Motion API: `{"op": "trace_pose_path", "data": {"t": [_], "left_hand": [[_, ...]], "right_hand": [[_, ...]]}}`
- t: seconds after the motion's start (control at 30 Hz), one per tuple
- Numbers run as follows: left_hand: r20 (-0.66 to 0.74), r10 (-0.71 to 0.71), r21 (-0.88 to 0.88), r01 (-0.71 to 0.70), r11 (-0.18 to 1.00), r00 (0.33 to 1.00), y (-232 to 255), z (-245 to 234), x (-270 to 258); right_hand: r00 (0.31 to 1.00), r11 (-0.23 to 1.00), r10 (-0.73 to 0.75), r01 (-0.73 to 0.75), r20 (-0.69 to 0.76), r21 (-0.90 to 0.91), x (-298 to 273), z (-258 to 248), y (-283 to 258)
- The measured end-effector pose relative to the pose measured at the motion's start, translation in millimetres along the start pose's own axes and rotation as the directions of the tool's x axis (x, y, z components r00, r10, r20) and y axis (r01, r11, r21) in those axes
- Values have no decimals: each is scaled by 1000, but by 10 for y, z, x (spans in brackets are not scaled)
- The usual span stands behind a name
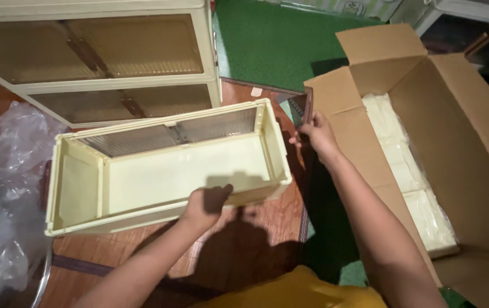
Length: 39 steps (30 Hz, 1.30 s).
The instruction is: The person assembles a cream-colored plastic storage unit by hand. They attach handles to a drawer, slide the drawer into the cabinet frame, and then stack additional drawer units on top to form a three-drawer tower.
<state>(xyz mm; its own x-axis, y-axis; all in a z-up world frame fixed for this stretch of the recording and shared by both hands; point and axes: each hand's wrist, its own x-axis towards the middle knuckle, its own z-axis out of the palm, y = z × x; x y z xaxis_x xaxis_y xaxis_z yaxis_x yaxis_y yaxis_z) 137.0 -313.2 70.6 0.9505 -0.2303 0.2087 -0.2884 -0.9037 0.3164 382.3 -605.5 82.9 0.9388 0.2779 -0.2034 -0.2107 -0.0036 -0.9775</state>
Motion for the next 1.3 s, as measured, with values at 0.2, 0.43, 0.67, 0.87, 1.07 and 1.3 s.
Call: {"op": "trace_pose_path", "data": {"t": [0.2,0.43,0.67,0.87,1.07,1.3], "left_hand": [[66,-141,-53,145,988,988,-48,-336,15],[434,-213,-405,400,822,875,514,-369,533],[-7,-352,-300,334,894,936,953,337,1152],[26,-369,-292,360,886,929,850,749,1252],[68,-392,-185,397,899,918,857,794,1242],[0,-388,-262,374,890,922,906,692,1235]], "right_hand": [[964,964,266,-266,19,-17,-38,-66,346],[963,966,257,-257,87,-4,98,215,681],[986,984,165,-163,27,-64,246,328,810],[983,982,166,-173,-83,-78,170,392,732],[984,983,179,-179,7,-48,170,406,650],[989,989,142,-140,38,-52,184,471,693]]}}
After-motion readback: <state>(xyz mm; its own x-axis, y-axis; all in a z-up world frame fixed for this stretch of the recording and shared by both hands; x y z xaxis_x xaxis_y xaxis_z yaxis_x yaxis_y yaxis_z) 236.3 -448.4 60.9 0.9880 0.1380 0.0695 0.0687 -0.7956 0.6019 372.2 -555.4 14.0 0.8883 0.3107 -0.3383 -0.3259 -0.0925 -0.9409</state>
